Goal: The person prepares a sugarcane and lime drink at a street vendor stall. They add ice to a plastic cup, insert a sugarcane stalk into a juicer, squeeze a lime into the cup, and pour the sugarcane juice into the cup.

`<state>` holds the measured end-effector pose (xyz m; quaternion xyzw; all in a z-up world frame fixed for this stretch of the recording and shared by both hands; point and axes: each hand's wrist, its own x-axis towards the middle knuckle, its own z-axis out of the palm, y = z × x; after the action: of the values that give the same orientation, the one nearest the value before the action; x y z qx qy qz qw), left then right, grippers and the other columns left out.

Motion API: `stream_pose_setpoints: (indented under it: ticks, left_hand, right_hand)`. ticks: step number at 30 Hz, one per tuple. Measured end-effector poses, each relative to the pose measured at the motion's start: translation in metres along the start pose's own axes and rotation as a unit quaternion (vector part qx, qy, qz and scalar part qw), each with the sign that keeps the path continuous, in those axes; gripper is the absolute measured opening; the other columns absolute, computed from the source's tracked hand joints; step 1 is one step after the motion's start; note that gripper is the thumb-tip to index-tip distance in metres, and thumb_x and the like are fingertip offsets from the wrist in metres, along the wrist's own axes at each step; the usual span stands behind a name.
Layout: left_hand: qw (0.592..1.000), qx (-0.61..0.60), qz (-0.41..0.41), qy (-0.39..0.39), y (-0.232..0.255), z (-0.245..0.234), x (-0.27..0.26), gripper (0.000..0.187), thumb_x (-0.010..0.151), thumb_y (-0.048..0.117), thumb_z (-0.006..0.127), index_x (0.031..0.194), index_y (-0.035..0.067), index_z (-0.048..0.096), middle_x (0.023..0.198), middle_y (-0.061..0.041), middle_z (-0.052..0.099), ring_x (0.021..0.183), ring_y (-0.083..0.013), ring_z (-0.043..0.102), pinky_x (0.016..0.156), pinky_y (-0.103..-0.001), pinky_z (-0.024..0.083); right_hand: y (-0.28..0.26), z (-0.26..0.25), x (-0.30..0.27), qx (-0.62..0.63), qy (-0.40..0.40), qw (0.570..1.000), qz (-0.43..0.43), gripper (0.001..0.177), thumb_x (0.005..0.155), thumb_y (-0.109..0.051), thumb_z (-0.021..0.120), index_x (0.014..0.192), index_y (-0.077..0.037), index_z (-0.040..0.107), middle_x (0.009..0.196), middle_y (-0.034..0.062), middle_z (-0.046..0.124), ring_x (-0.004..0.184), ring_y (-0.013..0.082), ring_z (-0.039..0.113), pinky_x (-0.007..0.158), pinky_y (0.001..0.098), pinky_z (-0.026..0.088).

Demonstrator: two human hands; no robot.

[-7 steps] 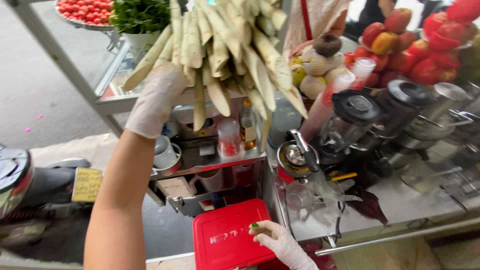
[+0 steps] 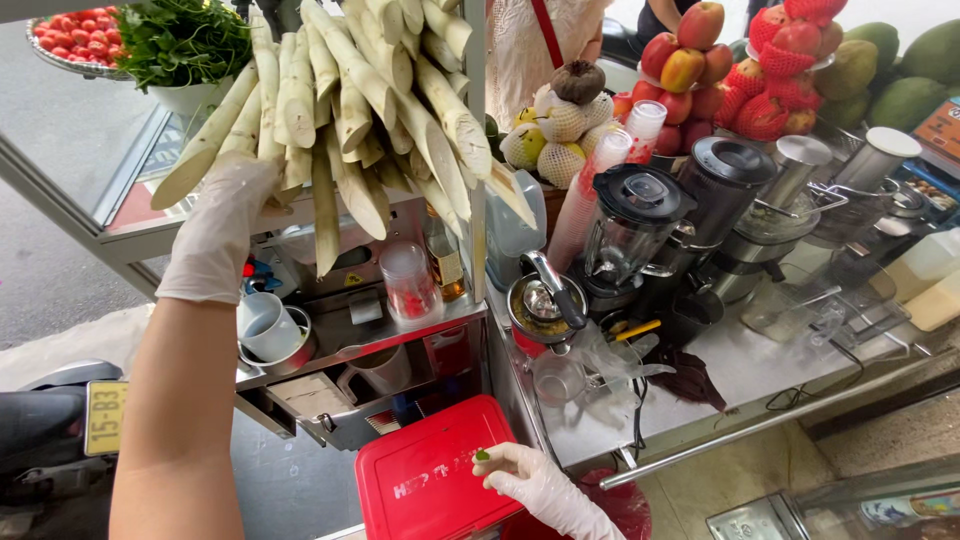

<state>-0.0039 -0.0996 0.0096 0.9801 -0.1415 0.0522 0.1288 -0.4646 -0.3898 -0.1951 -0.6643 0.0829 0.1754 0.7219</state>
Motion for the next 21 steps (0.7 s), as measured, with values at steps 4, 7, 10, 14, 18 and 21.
stream_pose_setpoints:
  ticks: [4,7,10,14,18,21]
  left_hand:
    - [0.923,-0.322,-0.205,0.050,0.010,-0.003,-0.009,0.043,0.093,0.033,0.077,0.111,-0.005,0.069,0.091,-0.014,0.074,0.076,-0.0245,0.072,0.073,-0.038,0.058]
    - [0.965,-0.160,-0.181,0.106,0.020,-0.023,-0.008,0.054,0.099,0.048,0.075,0.107,-0.005,0.069,0.086,-0.016,0.071,0.073,-0.0239,0.069,0.068,-0.036,0.056]
    - [0.899,-0.356,-0.222,0.129,0.026,-0.054,-0.037,0.033,0.082,0.018,0.075,0.106,-0.005,0.074,0.085,-0.007,0.072,0.072,-0.0129,0.067,0.061,-0.027,0.054]
    - [0.757,-0.640,-0.123,0.049,0.050,-0.099,-0.097,0.043,0.088,0.026,0.074,0.120,-0.002,0.065,0.081,-0.004,0.068,0.065,-0.0085,0.061,0.059,-0.020,0.053]
    - [0.725,-0.684,-0.051,0.059,0.083,-0.120,-0.188,0.044,0.091,0.026,0.069,0.124,-0.004,0.065,0.092,-0.012,0.068,0.068,-0.0116,0.061,0.062,-0.022,0.055]
    - [0.678,-0.732,0.008,0.072,0.079,-0.103,-0.286,0.047,0.096,0.025,0.065,0.123,-0.012,0.061,0.105,-0.014,0.067,0.083,-0.0138,0.062,0.075,-0.021,0.052]
  right_hand:
    - [0.011,-0.003,-0.005,0.029,-0.001,1.000,0.007,0.033,0.091,-0.007,0.063,0.124,-0.001,0.066,0.114,0.0070,0.075,0.101,0.0152,0.071,0.093,0.0297,0.058]
    - [0.018,-0.007,-0.008,0.050,0.000,0.999,0.009,0.033,0.091,-0.007,0.064,0.123,0.001,0.066,0.113,0.0073,0.074,0.102,0.0161,0.071,0.095,0.0305,0.058]
    - [0.022,-0.008,-0.012,0.061,0.002,0.998,0.011,0.032,0.091,-0.007,0.064,0.122,0.001,0.067,0.113,0.0076,0.074,0.103,0.0163,0.071,0.096,0.0309,0.058]
    - [0.020,-0.011,-0.021,0.024,-0.020,0.999,-0.003,0.032,0.091,-0.005,0.063,0.121,0.001,0.067,0.112,0.0092,0.074,0.103,0.0163,0.071,0.097,0.0304,0.057]
    - [0.016,-0.011,-0.030,-0.002,-0.063,0.998,-0.017,0.031,0.092,-0.006,0.063,0.122,0.002,0.066,0.114,0.0088,0.074,0.106,0.0152,0.070,0.098,0.0303,0.057]
    - [0.015,-0.016,-0.039,-0.009,-0.094,0.995,-0.026,0.031,0.092,-0.006,0.063,0.122,0.003,0.066,0.115,0.0084,0.073,0.109,0.0143,0.069,0.099,0.0309,0.057]
